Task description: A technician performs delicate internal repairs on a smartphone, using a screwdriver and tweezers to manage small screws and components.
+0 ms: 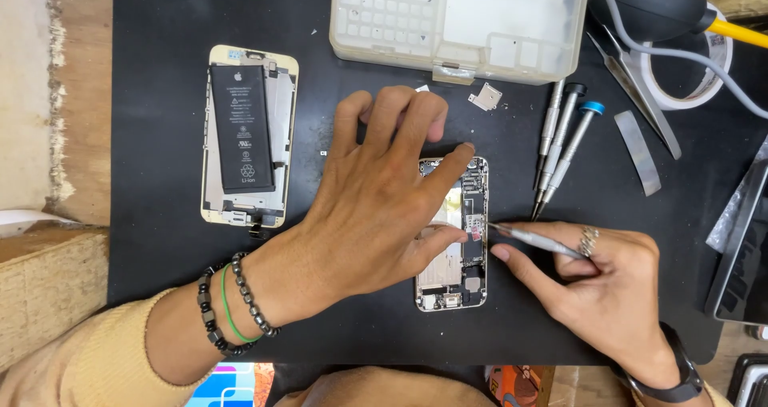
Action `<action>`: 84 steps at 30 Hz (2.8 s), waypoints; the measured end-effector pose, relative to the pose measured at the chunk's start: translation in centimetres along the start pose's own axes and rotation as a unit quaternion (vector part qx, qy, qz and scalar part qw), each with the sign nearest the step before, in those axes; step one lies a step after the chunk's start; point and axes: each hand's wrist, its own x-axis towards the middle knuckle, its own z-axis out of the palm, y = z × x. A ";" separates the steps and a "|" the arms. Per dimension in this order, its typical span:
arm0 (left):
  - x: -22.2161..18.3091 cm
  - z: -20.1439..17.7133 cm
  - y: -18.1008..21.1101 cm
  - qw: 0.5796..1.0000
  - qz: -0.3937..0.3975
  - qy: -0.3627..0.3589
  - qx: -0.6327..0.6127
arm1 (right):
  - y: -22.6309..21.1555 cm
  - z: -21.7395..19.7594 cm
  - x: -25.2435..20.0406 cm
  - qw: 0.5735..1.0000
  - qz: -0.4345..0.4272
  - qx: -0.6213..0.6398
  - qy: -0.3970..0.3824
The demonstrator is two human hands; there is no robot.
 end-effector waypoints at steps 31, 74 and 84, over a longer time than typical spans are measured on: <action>0.0 -0.7 -0.3 0.999 0.004 0.019 -0.045 | 2.1 1.4 -3.4 0.899 -0.364 -0.240 0.043; -2.2 -5.5 -3.2 0.960 0.023 -0.275 0.048 | 8.4 0.6 -7.8 0.924 -0.092 -0.324 0.179; -2.3 -5.3 -3.4 0.962 0.019 -0.270 0.034 | 7.9 0.5 -7.1 0.925 -0.126 -0.304 0.191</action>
